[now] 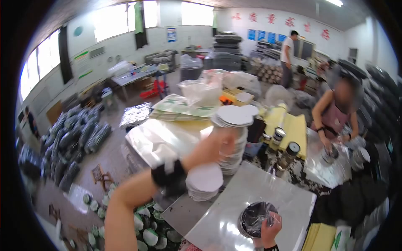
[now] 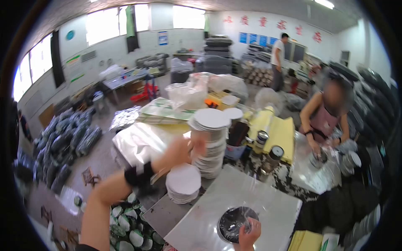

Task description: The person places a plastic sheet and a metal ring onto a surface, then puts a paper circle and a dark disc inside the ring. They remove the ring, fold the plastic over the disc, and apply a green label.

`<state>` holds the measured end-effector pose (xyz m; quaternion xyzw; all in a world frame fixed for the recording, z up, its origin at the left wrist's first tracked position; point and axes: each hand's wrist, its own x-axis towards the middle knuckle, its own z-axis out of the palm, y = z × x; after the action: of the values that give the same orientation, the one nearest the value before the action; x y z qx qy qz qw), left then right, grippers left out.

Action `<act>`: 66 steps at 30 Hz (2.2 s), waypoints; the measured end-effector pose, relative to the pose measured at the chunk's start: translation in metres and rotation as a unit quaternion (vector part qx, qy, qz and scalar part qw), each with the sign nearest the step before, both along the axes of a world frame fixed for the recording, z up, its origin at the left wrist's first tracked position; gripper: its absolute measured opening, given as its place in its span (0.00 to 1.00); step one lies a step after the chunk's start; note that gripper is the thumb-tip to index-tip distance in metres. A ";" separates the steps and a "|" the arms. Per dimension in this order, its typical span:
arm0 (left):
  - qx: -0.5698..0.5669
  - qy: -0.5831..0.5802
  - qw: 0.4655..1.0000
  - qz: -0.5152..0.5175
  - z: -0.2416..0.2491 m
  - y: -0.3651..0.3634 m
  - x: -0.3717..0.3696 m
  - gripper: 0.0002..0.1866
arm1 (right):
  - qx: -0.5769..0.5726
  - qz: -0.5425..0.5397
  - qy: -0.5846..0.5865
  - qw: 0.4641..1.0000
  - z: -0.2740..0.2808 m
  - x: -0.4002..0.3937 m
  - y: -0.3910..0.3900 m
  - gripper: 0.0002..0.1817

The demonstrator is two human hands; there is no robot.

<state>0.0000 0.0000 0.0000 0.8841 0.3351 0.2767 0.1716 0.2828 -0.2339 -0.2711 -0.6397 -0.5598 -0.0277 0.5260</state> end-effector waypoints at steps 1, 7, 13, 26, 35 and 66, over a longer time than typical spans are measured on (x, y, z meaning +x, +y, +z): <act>-0.112 -0.041 0.990 -0.077 -0.046 -0.041 -0.001 0.25 | 0.006 -0.002 -0.009 1.000 0.006 -0.012 0.002 0.17; -0.220 -0.012 0.974 -0.058 -0.253 -0.137 0.083 0.76 | -0.003 0.000 -0.013 1.000 0.019 0.006 -0.005 0.15; -0.259 -0.183 0.928 -0.194 -0.232 -0.138 0.154 0.73 | -0.069 0.009 -0.058 0.996 0.019 0.007 -0.008 0.20; -0.060 -0.146 0.981 -0.113 -0.251 -0.166 0.150 0.45 | -0.039 0.197 0.293 0.935 0.029 0.049 0.020 0.43; -0.065 -0.071 0.958 -0.270 -0.260 -0.149 0.135 0.48 | 0.043 0.125 0.314 0.940 0.004 0.021 0.005 0.39; 0.014 0.202 0.961 -0.187 -0.251 -0.171 0.155 0.44 | -0.276 0.093 0.107 0.951 0.065 0.016 -0.060 0.04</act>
<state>0.1545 -0.1706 -0.2505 0.9709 0.1873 0.0602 0.1363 0.2992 -0.2937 -0.2065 -0.7045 -0.5427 0.2453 0.3859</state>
